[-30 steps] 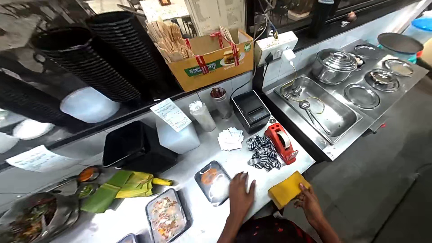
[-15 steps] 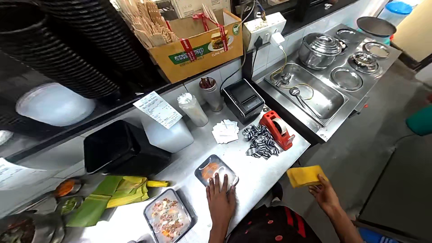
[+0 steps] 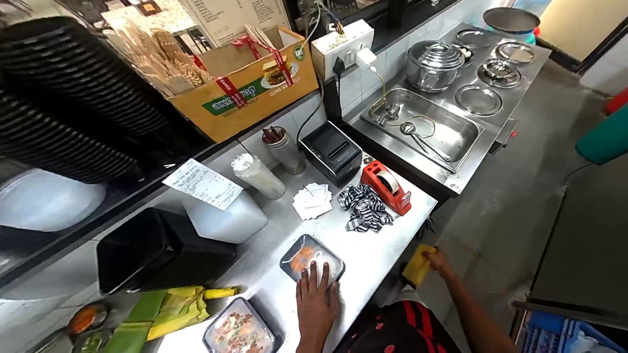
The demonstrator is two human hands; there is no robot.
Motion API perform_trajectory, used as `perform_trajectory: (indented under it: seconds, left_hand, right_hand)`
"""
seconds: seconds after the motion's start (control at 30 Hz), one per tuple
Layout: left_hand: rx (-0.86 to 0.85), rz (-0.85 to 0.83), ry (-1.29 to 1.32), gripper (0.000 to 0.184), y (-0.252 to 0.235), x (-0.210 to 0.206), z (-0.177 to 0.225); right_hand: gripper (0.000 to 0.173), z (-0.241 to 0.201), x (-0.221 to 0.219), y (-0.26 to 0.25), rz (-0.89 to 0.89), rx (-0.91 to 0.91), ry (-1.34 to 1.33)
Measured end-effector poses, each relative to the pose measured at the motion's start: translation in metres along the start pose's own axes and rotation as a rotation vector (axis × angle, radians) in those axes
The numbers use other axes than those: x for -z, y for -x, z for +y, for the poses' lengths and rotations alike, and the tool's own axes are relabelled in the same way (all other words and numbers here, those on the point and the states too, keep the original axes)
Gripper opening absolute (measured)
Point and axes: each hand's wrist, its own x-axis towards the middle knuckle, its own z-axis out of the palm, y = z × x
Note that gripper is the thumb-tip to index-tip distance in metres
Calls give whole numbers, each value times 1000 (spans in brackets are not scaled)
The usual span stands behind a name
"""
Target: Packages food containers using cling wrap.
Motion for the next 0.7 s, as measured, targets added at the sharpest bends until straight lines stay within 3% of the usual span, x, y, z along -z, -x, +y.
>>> perform_trajectory:
  seconds: [0.1, 0.17, 0.23, 0.33, 0.43, 0.53, 0.6, 0.67, 0.7]
  left_hand:
    - [-26, -40, -25, 61, -5, 3, -1]
    - [-35, -71, -29, 60, -3, 6, -4]
    - [-39, -52, 14, 58, 0, 7, -7]
    - [-19, 114, 250, 53, 9, -1, 6]
    - [-31, 165, 389, 51, 10, -12, 42]
    - [-122, 260, 498, 45, -21, -15, 83]
    - [-197, 280, 631, 42, -51, -7, 120]
    - [-164, 177, 872, 40, -85, -1, 160]
    - [-69, 59, 1036, 45, -103, -1, 181]
  right_hand:
    - [44, -32, -59, 2, -252, -56, -267]
    - [44, -35, -70, 1, -316, -141, -354]
    - [44, -35, -55, 3, -218, -80, -288]
    - [27, -49, -7, 24, 73, 218, -255]
    - [29, -98, 41, 66, 117, 460, -312]
    - [27, -165, 58, 86, -75, 658, -264]
    - [29, -206, 58, 86, -196, 671, -122]
    - [37, -238, 52, 77, -242, 693, 111]
    - [39, -250, 48, 73, -252, 702, 209]
